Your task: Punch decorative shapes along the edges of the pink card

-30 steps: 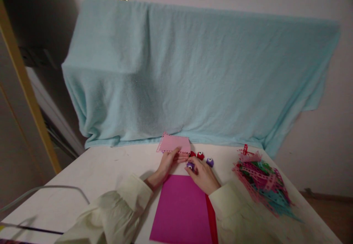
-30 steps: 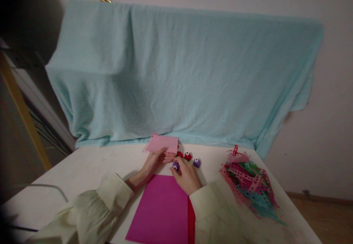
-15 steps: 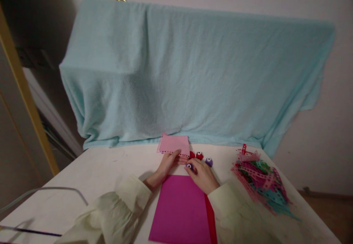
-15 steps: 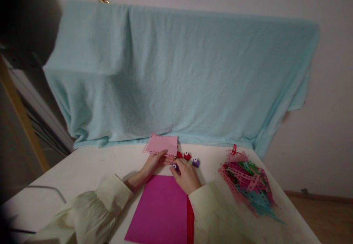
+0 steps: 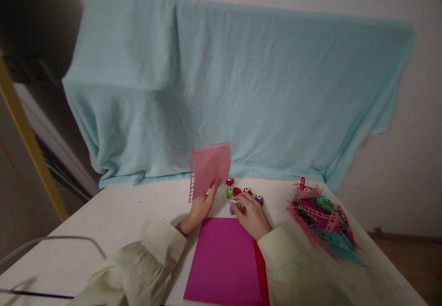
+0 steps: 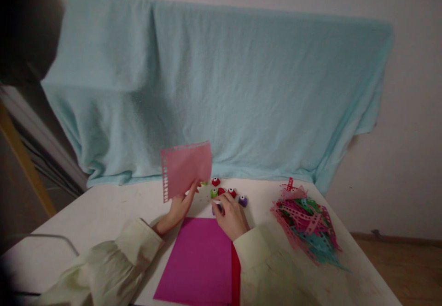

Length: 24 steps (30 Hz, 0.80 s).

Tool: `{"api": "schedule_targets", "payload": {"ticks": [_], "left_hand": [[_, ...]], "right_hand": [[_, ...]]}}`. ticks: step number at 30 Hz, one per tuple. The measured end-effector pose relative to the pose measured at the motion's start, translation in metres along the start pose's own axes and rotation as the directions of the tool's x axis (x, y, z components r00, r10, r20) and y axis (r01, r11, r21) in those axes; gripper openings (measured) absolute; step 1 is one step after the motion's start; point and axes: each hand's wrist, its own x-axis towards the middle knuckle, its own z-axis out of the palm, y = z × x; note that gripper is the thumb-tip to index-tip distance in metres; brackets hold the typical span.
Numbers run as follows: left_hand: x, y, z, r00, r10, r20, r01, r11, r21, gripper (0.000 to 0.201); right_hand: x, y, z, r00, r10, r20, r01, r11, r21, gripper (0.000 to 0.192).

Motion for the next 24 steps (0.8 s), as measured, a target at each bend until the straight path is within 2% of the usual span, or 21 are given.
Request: {"api": "schedule_targets", "payload": {"ticks": [1,3,5,6,7,9,14,18,21,24], "left_hand": [[0.007,-0.002,0.002,0.997,0.071,-0.025,-0.066,0.984,0.165,0.011],[0.019,-0.006,0.004,0.983,0.183,0.023,-0.171,0.860,0.481,0.020],[0.026,-0.008,0.005,0.965,0.242,0.101,-0.237,0.639,0.732,0.036],[0.027,-0.008,0.005,0.959,0.248,0.137,-0.254,0.538,0.804,0.043],[0.027,-0.008,0.005,0.958,0.240,0.159,-0.260,0.483,0.836,0.048],[0.026,-0.008,0.005,0.958,0.222,0.182,-0.266,0.450,0.853,0.053],[0.028,-0.009,0.003,0.977,0.155,0.143,-0.205,0.532,0.822,0.050],[0.034,-0.013,0.000,0.994,0.080,0.071,-0.106,0.685,0.721,0.037],[0.035,-0.014,0.001,0.994,-0.108,-0.035,0.110,0.830,0.547,0.022],[0.031,-0.011,0.006,0.942,-0.331,-0.048,0.325,0.873,0.363,0.016]], "right_hand": [[0.001,0.001,-0.002,0.999,0.012,-0.039,-0.012,1.000,-0.014,0.013],[0.003,0.004,-0.008,0.992,0.041,-0.123,-0.047,0.998,-0.046,0.014],[0.005,0.010,-0.014,0.978,0.069,-0.195,-0.086,0.993,-0.077,0.016],[0.006,0.013,-0.017,0.971,0.079,-0.226,-0.102,0.991,-0.092,0.016],[0.006,0.016,-0.019,0.964,0.083,-0.252,-0.113,0.988,-0.106,0.016],[0.007,0.021,-0.021,0.957,0.075,-0.279,-0.116,0.984,-0.133,0.015],[0.008,0.026,-0.013,0.982,-0.005,-0.190,-0.029,0.984,-0.176,0.022],[0.008,0.027,-0.004,0.994,-0.044,-0.098,0.022,0.977,-0.213,0.032],[0.010,0.028,0.001,0.996,-0.068,-0.053,0.052,0.963,-0.263,0.036],[0.011,0.028,0.004,0.994,-0.104,-0.018,0.093,0.943,-0.319,0.039]]}}
